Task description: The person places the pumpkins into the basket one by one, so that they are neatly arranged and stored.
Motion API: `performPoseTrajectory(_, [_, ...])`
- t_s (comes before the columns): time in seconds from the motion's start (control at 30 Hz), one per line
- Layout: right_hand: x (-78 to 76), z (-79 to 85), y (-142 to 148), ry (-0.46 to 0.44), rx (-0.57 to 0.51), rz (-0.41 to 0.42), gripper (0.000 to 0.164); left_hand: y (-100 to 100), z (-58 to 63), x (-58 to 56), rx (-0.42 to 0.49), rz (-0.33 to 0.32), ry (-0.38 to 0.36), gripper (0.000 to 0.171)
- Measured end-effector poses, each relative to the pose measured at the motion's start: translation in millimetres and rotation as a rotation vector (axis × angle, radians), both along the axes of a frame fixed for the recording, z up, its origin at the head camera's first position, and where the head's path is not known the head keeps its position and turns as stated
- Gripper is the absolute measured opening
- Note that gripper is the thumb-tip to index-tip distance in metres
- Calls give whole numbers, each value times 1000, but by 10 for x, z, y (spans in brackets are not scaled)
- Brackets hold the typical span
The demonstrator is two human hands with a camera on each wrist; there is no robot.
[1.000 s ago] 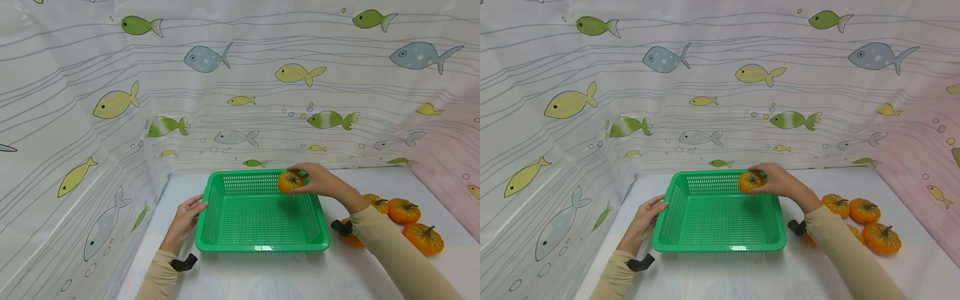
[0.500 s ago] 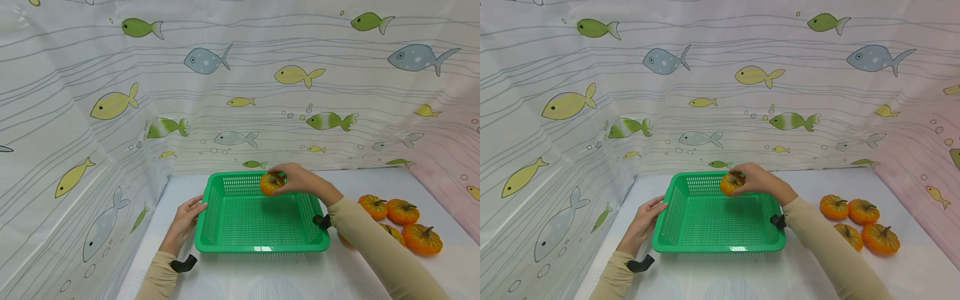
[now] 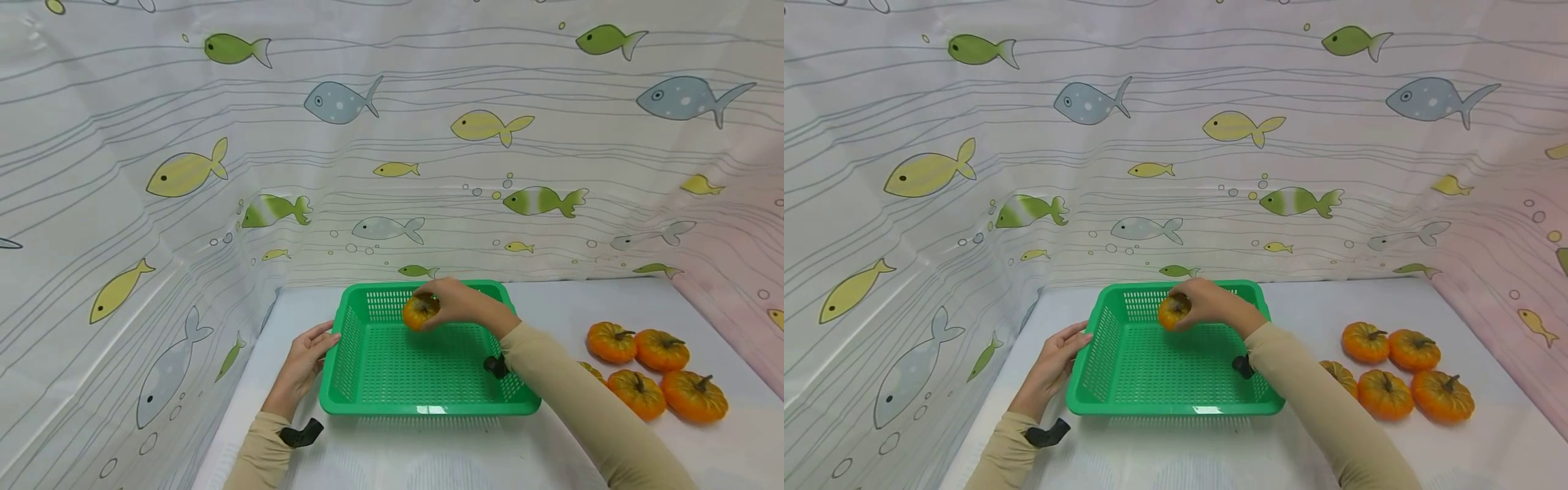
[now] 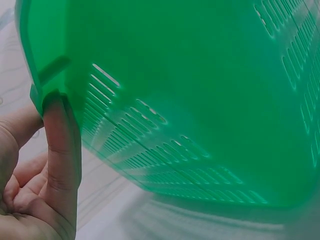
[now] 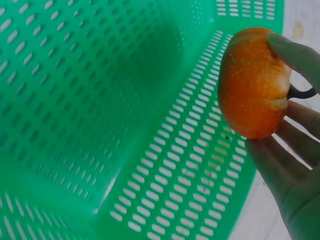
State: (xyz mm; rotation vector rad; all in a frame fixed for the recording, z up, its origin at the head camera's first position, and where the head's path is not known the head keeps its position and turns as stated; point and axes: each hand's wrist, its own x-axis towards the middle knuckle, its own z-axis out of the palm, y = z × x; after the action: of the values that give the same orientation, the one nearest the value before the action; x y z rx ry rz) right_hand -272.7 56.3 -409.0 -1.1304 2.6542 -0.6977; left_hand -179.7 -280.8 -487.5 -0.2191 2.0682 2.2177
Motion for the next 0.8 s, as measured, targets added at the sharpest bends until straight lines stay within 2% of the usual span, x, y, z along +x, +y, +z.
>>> performPoseTrajectory(0.23, [-57, -145, -233, -19, 6, 40, 63, -11, -6, 3, 2, -4, 8, 55])
performPoseTrajectory(0.47, [-32, -296, -417, -80, 34, 41, 64, -32, -38, 47, -6, -44, 23, 57])
performPoseTrajectory(0.8, [-43, -373, -598, -57, 47, 37, 62, -34, -26, 28, 9, -44, 32, 55])
